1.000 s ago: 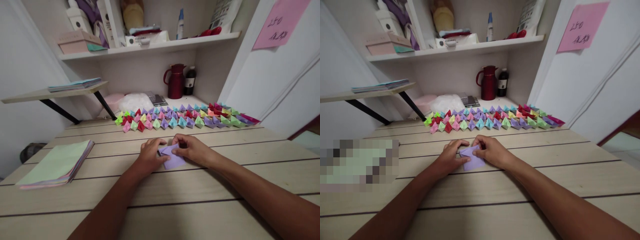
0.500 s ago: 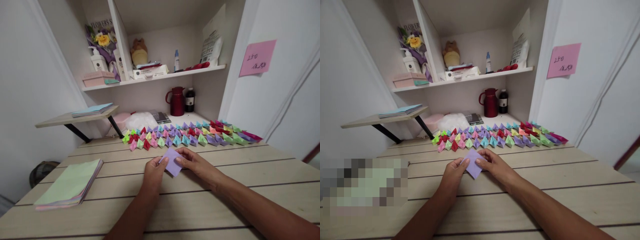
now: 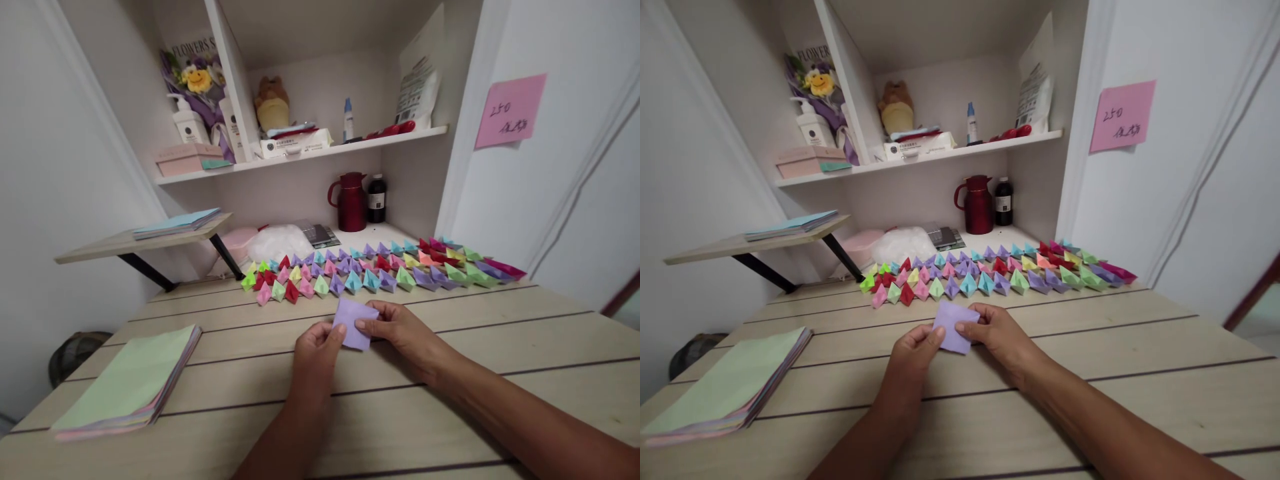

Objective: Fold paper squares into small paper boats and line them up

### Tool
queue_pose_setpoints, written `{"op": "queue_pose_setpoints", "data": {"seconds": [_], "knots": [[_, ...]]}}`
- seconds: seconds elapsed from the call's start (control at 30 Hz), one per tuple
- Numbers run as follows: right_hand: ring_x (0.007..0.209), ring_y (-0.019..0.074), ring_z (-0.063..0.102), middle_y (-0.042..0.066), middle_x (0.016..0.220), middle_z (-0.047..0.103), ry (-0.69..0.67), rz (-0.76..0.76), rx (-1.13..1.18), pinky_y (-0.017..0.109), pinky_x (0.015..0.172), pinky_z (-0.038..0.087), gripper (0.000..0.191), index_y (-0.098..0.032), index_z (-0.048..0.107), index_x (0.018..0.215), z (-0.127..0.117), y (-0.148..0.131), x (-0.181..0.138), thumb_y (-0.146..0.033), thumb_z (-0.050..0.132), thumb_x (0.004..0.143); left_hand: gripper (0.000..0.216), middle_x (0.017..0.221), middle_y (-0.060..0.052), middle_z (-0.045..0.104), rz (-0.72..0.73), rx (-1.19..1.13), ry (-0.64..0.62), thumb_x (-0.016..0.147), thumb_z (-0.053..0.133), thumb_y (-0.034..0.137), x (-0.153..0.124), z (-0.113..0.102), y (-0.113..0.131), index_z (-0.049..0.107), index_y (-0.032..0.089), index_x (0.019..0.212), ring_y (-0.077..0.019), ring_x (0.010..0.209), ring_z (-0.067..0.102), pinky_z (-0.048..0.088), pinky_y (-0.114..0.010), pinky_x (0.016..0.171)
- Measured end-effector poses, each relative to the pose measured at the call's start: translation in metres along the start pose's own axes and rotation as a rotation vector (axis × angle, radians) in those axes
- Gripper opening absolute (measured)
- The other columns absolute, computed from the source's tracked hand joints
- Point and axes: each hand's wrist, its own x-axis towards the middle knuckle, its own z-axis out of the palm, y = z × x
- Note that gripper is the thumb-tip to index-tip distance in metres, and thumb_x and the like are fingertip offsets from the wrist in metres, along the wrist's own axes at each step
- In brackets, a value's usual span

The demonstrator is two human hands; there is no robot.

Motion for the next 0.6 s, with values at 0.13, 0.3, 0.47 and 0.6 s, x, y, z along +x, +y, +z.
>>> {"op": "queue_pose_setpoints", "data": {"seconds": [0.13, 0.3, 0.47, 0.6], "knots": [[0.067, 0.0145, 0.057, 0.0, 0.07, 0.066, -0.013, -0.006, 0.024, 0.027, 0.065, 0.041, 0.031, -0.015, 0.066, 0.08, -0.004, 0.0006, -0.0004, -0.034, 0.082, 0.061, 0.024, 0.076, -0.003, 0.066, 0.068, 0.108, 0.028, 0.063, 0.077, 0.034, -0.0009, 0.0, 0.0005, 0.064, 0.015, 0.061, -0.0158, 0.072, 0.059, 0.043, -0.025, 0.069], [0.075, 0.0169, 0.061, 0.002, 0.079, 0.071, -0.029, -0.015, 0.024, 0.03, 0.075, 0.045, 0.032, -0.017, 0.068, 0.082, 0.0004, -0.002, -0.0021, -0.038, 0.082, 0.061, 0.024, 0.066, 0.001, 0.062, 0.029, 0.088, 0.052, 0.066, 0.075, 0.037, -0.0049, 0.0015, 0.0043, 0.064, 0.015, 0.067, -0.0123, 0.064, 0.054, 0.041, -0.022, 0.064], [0.07, 0.0176, 0.062, 0.001, 0.074, 0.071, 0.044, -0.015, -0.037, 0.031, 0.073, 0.047, 0.037, -0.017, 0.069, 0.078, 0.0041, -0.004, -0.0029, -0.035, 0.087, 0.05, 0.025, 0.06, 0.003, 0.058, 0.016, 0.075, 0.032, 0.065, 0.076, 0.036, -0.0061, 0.0032, 0.0063, 0.063, 0.015, 0.064, -0.0105, 0.059, 0.051, 0.038, -0.021, 0.059], [0.071, 0.0178, 0.062, 0.002, 0.074, 0.071, 0.041, -0.022, -0.046, 0.031, 0.071, 0.046, 0.038, -0.017, 0.069, 0.08, 0.001, -0.0044, -0.0035, -0.034, 0.086, 0.051, 0.025, 0.066, 0.001, 0.065, 0.0, 0.045, -0.039, 0.065, 0.077, 0.035, -0.0039, 0.002, 0.0065, 0.066, 0.015, 0.073, -0.0128, 0.064, 0.058, 0.044, -0.024, 0.067]]}}
